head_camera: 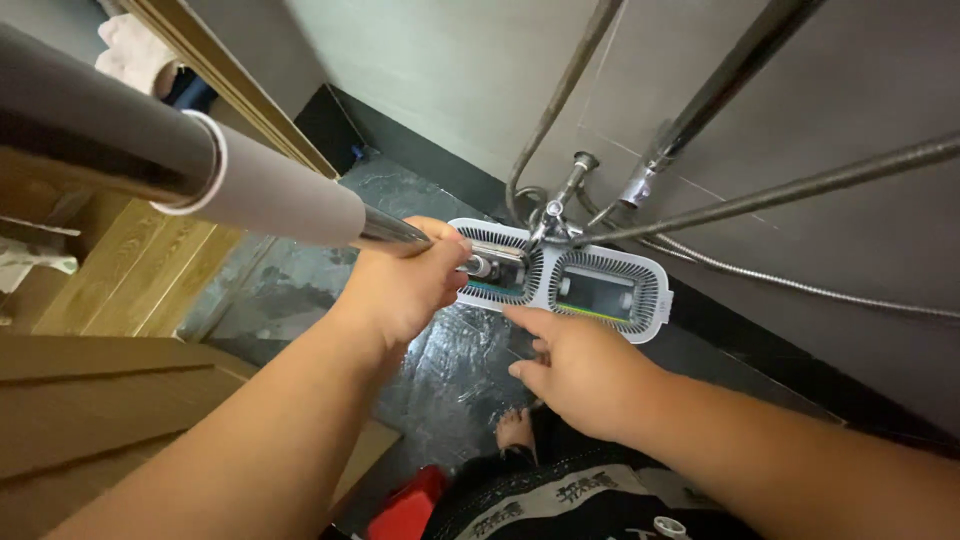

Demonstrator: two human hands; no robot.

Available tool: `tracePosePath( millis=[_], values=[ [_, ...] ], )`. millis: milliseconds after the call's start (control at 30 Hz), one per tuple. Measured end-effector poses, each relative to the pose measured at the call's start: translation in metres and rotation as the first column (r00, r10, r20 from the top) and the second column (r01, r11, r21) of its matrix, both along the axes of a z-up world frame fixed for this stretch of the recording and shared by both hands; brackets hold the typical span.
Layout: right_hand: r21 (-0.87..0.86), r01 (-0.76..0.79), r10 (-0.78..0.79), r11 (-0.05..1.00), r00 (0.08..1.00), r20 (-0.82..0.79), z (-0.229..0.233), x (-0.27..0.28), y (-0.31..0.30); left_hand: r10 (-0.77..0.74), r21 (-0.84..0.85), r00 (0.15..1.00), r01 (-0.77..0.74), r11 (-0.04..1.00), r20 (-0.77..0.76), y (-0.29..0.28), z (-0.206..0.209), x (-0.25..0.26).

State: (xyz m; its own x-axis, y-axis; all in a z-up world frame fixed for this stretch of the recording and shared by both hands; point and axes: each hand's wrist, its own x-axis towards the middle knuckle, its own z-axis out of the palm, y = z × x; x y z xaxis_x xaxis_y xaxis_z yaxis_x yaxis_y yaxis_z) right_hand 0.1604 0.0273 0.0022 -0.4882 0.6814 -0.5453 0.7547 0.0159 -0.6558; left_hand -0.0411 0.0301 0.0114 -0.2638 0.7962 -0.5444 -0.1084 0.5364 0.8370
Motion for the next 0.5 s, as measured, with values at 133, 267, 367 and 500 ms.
tracePosePath(
  millis=[133, 267, 367, 500],
  values=[
    [0.025, -0.011, 0.012, 1.000, 0.999, -0.041, 0.003, 0.008, 0.018, -0.013, -0.033, 1.000, 0.012, 0.999, -0.025, 0.015, 0.007, 0.001],
    [-0.067, -0.005, 0.010, 0.998, 0.998, 0.068, 0.021, 0.012, 0.038, -0.062, -0.074, 0.984, 0.050, 0.996, -0.168, 0.022, 0.014, 0.005],
    [-0.039, -0.041, 0.045, 0.998, 0.992, 0.121, 0.016, 0.021, 0.045, -0.061, -0.086, 0.976, 0.044, 0.995, -0.207, 0.018, 0.016, 0.010],
    [0.031, -0.105, 0.102, 0.994, 0.990, 0.095, 0.009, 0.031, 0.046, -0.026, -0.092, 0.975, 0.006, 0.996, -0.220, 0.012, 0.012, 0.015]
  ],
)
